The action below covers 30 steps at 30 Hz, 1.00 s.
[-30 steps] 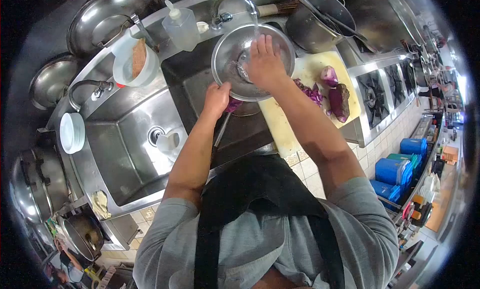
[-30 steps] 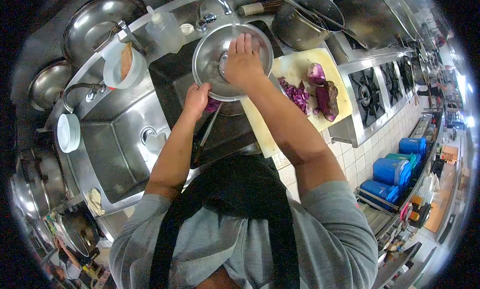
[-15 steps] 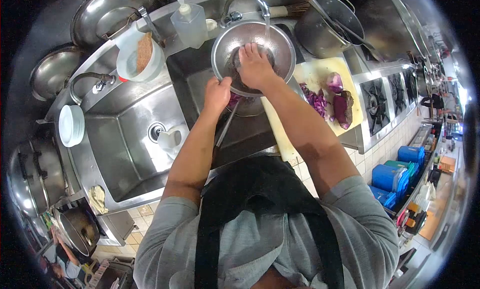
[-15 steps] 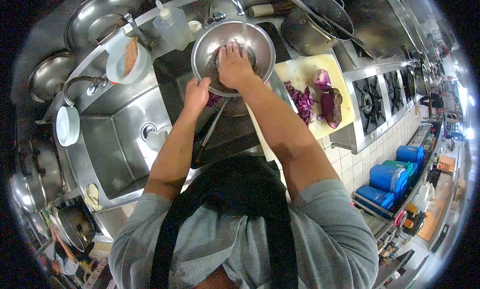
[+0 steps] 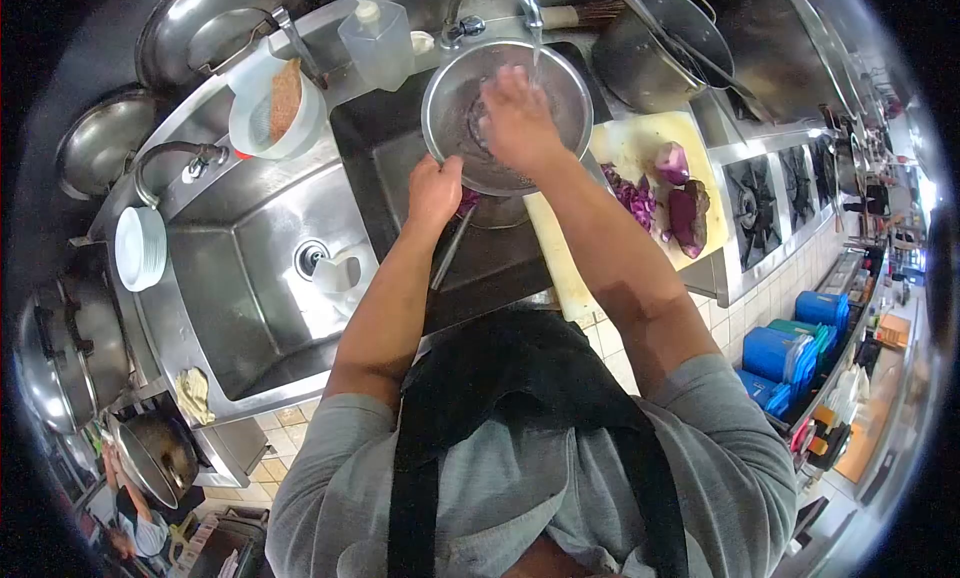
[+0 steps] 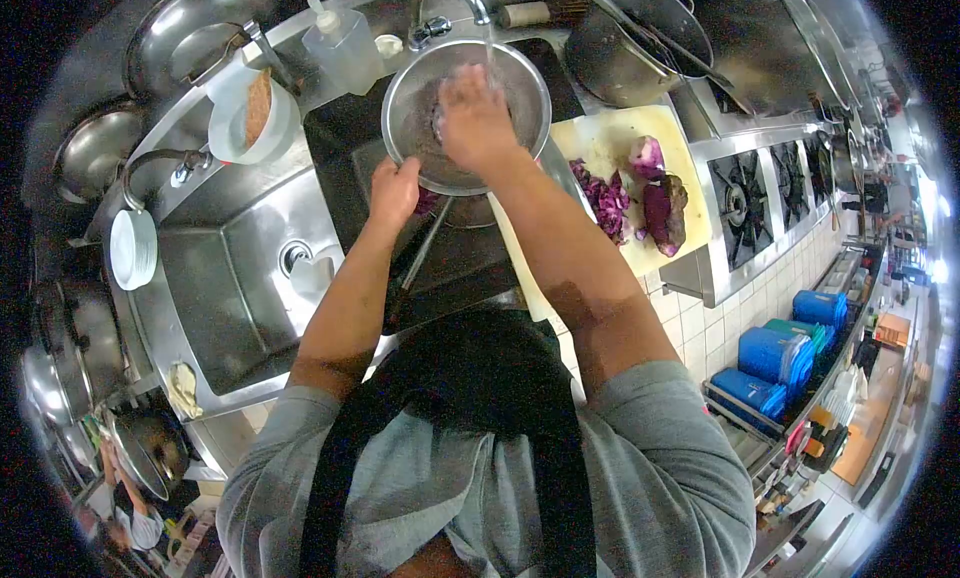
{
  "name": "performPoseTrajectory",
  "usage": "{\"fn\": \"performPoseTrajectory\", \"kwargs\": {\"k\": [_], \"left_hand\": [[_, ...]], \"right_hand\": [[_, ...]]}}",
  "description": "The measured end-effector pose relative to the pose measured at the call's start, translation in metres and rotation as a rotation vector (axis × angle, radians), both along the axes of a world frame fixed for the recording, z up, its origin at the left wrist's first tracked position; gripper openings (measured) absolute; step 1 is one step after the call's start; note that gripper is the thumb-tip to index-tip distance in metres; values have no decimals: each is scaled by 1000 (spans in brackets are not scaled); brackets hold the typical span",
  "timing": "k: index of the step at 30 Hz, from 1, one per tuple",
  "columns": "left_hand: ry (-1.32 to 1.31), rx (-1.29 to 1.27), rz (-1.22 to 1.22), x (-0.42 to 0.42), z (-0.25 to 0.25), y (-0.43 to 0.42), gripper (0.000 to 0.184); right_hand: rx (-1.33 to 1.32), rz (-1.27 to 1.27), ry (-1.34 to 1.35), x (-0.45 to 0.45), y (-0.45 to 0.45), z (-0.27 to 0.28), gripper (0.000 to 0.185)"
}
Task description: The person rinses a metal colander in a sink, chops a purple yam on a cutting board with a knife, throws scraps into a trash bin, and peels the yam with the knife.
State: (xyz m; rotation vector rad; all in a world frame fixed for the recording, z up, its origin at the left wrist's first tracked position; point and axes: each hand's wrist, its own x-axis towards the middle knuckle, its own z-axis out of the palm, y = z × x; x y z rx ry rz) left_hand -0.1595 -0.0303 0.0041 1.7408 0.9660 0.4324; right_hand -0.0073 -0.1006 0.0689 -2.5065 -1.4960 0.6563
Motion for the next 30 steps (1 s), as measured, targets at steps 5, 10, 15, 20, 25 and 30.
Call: {"fn": "performPoseTrajectory", "kwargs": {"k": [5, 10, 15, 20, 25, 30], "left_hand": [[43, 43, -38, 3, 11, 0, 40], [5, 29, 0, -1, 10, 2, 41], [-48, 11, 50, 1, 12, -1, 41], [-71, -5, 85, 3, -16, 18, 41], [-220, -240, 57, 3, -20, 27, 36], [-369, -396, 83, 13, -23, 11, 40]], "right_hand": [[23, 55, -267, -7, 1, -28, 65], [191, -106, -425, -13, -3, -11, 52], [185, -118, -494, -4, -11, -5, 45], [460, -82, -316, 4, -30, 16, 38], [906, -402, -819, 36, -68, 33, 51], [475, -801, 1032, 17, -84, 43, 62]]}}
